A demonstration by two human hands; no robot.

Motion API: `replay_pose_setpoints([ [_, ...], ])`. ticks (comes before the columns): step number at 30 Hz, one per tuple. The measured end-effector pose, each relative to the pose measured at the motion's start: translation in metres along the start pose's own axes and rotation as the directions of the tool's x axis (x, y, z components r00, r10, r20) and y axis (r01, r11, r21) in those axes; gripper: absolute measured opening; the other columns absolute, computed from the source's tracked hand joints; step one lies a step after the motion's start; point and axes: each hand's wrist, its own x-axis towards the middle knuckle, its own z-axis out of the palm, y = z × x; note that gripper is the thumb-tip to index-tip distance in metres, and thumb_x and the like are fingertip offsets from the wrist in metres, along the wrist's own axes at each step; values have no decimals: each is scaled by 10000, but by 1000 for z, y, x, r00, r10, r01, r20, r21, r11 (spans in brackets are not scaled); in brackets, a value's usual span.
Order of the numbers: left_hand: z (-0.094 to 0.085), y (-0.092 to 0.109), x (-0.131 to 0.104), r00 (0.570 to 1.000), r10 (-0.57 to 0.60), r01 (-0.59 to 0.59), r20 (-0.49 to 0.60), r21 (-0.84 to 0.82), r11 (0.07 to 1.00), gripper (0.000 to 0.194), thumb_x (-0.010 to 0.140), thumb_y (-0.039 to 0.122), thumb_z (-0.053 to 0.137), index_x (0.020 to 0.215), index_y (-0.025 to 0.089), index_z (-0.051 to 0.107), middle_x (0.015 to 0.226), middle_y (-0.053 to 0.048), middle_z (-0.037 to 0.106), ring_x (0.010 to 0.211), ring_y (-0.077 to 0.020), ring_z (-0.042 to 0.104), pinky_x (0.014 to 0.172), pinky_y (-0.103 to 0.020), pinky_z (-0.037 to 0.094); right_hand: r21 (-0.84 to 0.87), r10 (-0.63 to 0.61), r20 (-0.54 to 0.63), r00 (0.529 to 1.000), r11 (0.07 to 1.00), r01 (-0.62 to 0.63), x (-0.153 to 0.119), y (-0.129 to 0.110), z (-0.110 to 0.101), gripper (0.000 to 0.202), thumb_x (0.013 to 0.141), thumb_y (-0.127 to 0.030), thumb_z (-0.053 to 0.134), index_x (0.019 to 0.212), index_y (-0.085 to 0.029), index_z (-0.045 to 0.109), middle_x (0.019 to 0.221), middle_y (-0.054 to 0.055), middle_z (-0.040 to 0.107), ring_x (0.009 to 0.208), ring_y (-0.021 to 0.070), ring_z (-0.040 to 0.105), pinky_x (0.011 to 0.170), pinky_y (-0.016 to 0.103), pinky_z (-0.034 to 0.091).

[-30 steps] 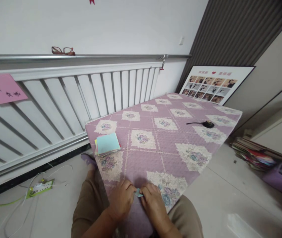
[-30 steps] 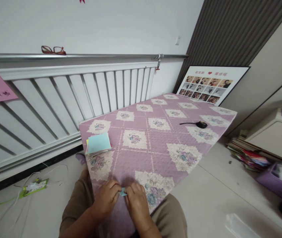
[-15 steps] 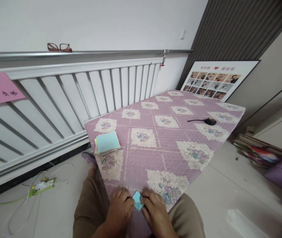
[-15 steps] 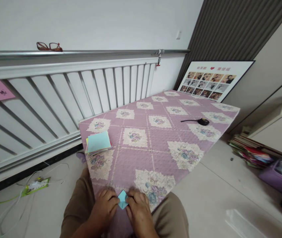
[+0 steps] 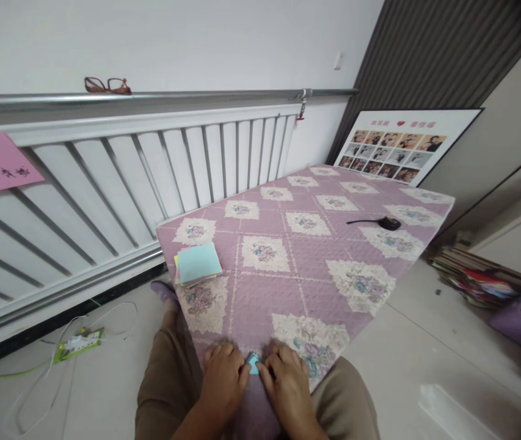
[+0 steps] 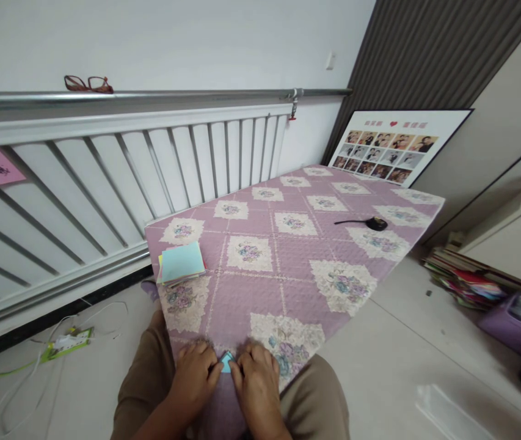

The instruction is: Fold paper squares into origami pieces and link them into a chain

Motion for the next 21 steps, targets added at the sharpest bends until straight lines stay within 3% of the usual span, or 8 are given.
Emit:
replay_pose_setpoints([
  [9, 1, -3, 1, 1000, 1, -2, -15, -63, 998, 106, 858, 187, 512, 835, 209, 614, 889, -15, 626, 895, -212, 526, 821, -376, 302, 14, 44, -8, 999, 999, -44, 1, -3, -1, 88, 799, -197, 616, 742, -246, 569, 794, 17, 580, 794, 218, 514, 713, 345, 330],
  [15, 9, -9, -3, 978, 208, -208, -2, -19, 978, 211, 898, 198, 536, 1013, 328, 656, 963, 14, 627, 919, -184, 512, 813, -346, 299, 51, 3, 9, 1000, 999, -3, 3, -4, 3, 114, 804, -144, 601, 786, -256, 593, 823, 9, 606, 825, 217, 522, 740, 351, 331],
  [21, 16, -14, -2, 974, 224, -224, -2, 10, 974, 219, 897, 227, 555, 1055, 347, 649, 967, 11, 630, 912, -183, 499, 793, -335, 314, 143, -81, 82, 993, 987, 69, 0, -4, 3, 216, 767, -105, 640, 898, -277, 632, 875, -3, 627, 849, 204, 541, 801, 351, 361],
])
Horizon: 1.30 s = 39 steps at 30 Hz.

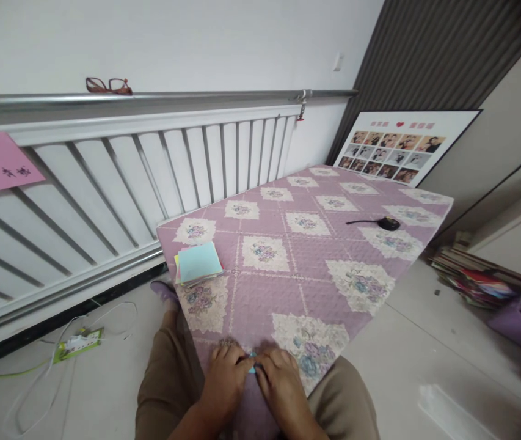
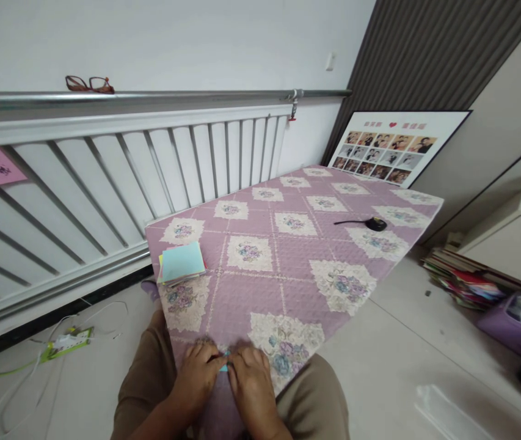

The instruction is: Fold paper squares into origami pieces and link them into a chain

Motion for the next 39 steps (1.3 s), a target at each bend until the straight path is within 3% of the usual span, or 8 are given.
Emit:
replay_pose_setpoints([
  [4, -12, 1, 2, 996, 9, -4, 88, -60, 998, 228, 887, 244, 550, 1086, 321, 631, 1010, -1, 615, 943, -190, 495, 831, -342, 326, 63, 16, 125, 992, 998, -24, 1, 2, -8, 313, 731, -135, 698, 980, -314, 638, 927, -13, 632, 898, 207, 548, 821, 344, 375],
  [10, -20, 1, 6, 991, -22, 38, 133, -113, 993, 247, 884, 238, 515, 1090, 316, 627, 1026, -13, 610, 970, -198, 499, 872, -363, 326, 67, 53, 219, 974, 995, -69, 9, 4, -15, 203, 779, -167, 652, 920, -314, 657, 900, -19, 626, 899, 195, 550, 814, 335, 371],
  [25, -19, 4, 10, 998, -48, 52, 29, -178, 983, 237, 881, 206, 475, 994, 280, 669, 937, -16, 638, 906, -190, 540, 827, -358, 338, 8, 94, 176, 980, 995, -97, 17, -8, -18, 48, 808, -227, 622, 822, -266, 647, 843, 1, 629, 857, 207, 566, 780, 335, 377],
  [35, -12, 3, 16, 996, -90, 91, 14, -188, 978, 219, 890, 201, 445, 820, 218, 652, 867, -19, 623, 863, -182, 544, 808, -337, 356, -313, 41, 188, 981, 949, 20, 32, -21, -14, 118, 814, -151, 604, 737, -227, 650, 792, 33, 648, 811, 229, 578, 692, 329, 380],
  [39, -10, 6, 17, 990, -139, 130, -11, -282, 951, 200, 865, 194, 445, 852, 216, 643, 875, -30, 608, 862, -189, 542, 797, -327, 386, -317, 62, 194, 979, 948, 3, 37, -25, -17, 119, 811, -124, 579, 750, -213, 630, 783, 39, 648, 780, 232, 591, 670, 327, 397],
])
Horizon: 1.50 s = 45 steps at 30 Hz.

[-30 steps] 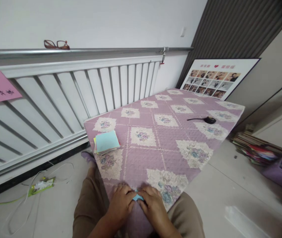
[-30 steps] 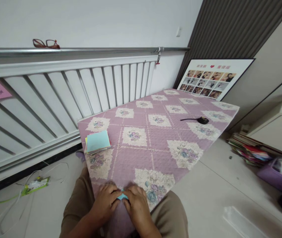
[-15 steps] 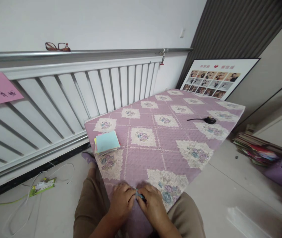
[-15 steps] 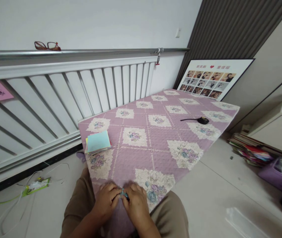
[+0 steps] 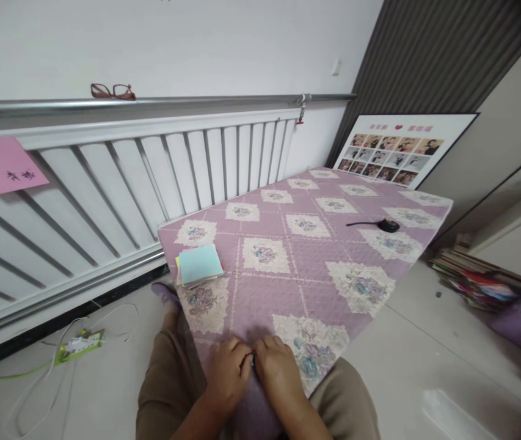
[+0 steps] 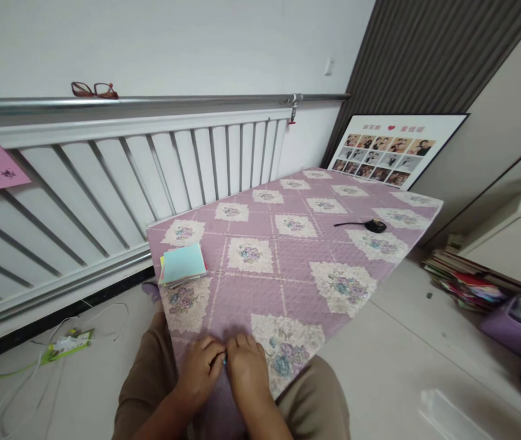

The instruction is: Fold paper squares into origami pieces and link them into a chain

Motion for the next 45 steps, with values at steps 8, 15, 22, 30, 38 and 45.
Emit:
replay_pose_setpoints([
  [8, 8, 11, -3, 969, -214, 187, -125, -198, 962, 310, 763, 126, 465, 1058, 199, 525, 946, -39, 591, 881, -181, 560, 813, -309, 430, 425, 122, -95, 988, 902, -71, -7, 1, 14, 141, 825, -109, 443, 791, -203, 544, 758, 21, 610, 739, 178, 597, 679, 267, 435],
  [15, 13, 10, -1, 978, -189, 188, -87, -23, 982, 203, 795, 122, 429, 948, 214, 525, 897, -20, 580, 859, -181, 546, 794, -308, 421, 617, 227, -69, 972, 775, -137, -13, 1, 22, 108, 839, -173, 415, 805, -218, 507, 730, 1, 604, 676, 163, 591, 642, 252, 431],
  [22, 3, 6, 2, 994, -93, 78, 54, 227, 971, 227, 800, 64, 401, 894, 208, 550, 924, -20, 575, 902, -184, 516, 799, -304, 385, 379, 112, -158, 981, 924, -44, -17, 9, 29, 164, 798, -105, 450, 832, -214, 568, 768, 13, 621, 772, 192, 585, 736, 308, 384],
  [30, -1, 9, 0, 992, -12, -38, 127, 380, 924, 247, 876, 103, 412, 943, 211, 623, 941, -26, 603, 877, -194, 523, 753, -305, 389, 175, 10, -192, 981, 984, 24, -24, 19, 32, 137, 809, -135, 556, 725, -230, 606, 763, 9, 596, 763, 195, 532, 733, 319, 354],
  [38, 14, -10, -16, 976, 193, -217, 103, 532, 819, 302, 905, 184, 511, 1183, 285, 575, 957, -32, 618, 861, -194, 534, 750, -317, 416, 149, -37, -163, 986, 987, 61, -41, 22, 37, 314, 794, -116, 601, 1057, -283, 634, 956, 23, 638, 861, 203, 542, 795, 334, 370],
  [45, 14, -16, -30, 964, 249, -259, 97, 570, 780, 412, 899, 154, 509, 1286, 294, 489, 1135, -69, 588, 896, -210, 545, 767, -358, 430, 231, 81, -127, 989, 972, -50, -26, 19, 29, 103, 821, -173, 589, 780, -253, 640, 804, 6, 624, 799, 191, 551, 745, 321, 355],
])
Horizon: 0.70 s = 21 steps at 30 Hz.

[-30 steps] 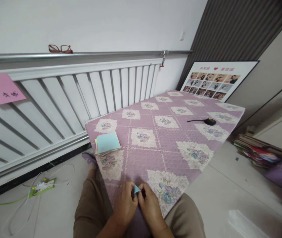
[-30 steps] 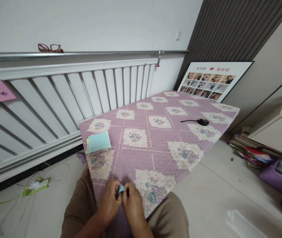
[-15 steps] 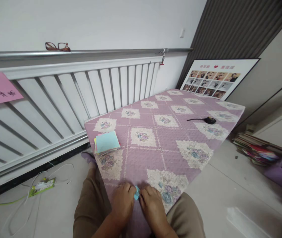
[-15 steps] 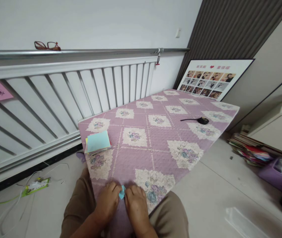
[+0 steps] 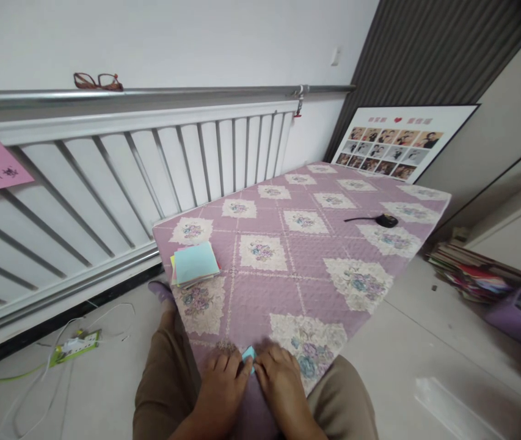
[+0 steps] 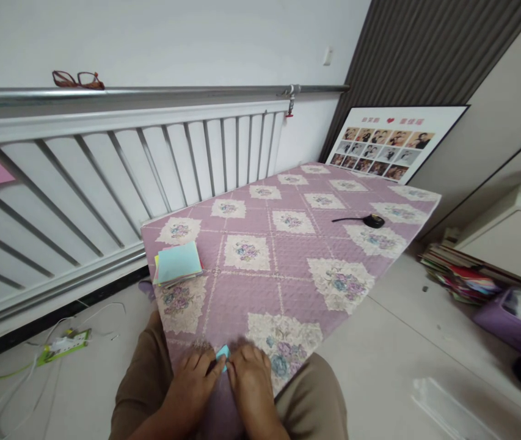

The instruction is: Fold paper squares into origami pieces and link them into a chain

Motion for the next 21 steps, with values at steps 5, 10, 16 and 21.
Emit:
replay_pose_setpoints([
  [5, 1, -3, -7, 999, 36, -36, -7, -2, 999, 382, 894, 181, 531, 1254, 308, 512, 1202, -61, 580, 964, -227, 545, 777, -358, 435, 49, 46, -11, 999, 998, -45, 14, -5, -3, 135, 822, -183, 587, 695, -230, 587, 756, -4, 620, 781, 180, 545, 752, 322, 311],
  [10, 1, -3, -10, 999, 29, -29, -21, -34, 999, 358, 894, 225, 544, 1241, 313, 530, 1202, -64, 586, 978, -232, 546, 798, -362, 435, 41, 67, -17, 998, 997, -66, 20, -8, -3, 109, 817, -221, 616, 712, -229, 587, 757, -8, 619, 802, 187, 543, 763, 327, 282],
  [16, 3, -1, -5, 999, 13, -16, -46, -61, 998, 284, 914, 232, 512, 1182, 300, 580, 1202, -53, 589, 990, -215, 541, 804, -338, 430, 45, 74, -34, 997, 996, -72, 23, -7, -2, 92, 809, -201, 613, 723, -231, 604, 754, -12, 617, 796, 185, 550, 764, 322, 288],
  [21, 2, -5, -3, 999, 7, -12, -33, -154, 988, 324, 908, 204, 522, 1209, 321, 554, 1190, -1, 614, 992, -204, 535, 818, -332, 407, 175, -35, 43, 998, 984, 27, 16, 2, -9, 96, 823, -182, 591, 821, -265, 640, 831, -19, 637, 849, 177, 557, 818, 324, 321],
])
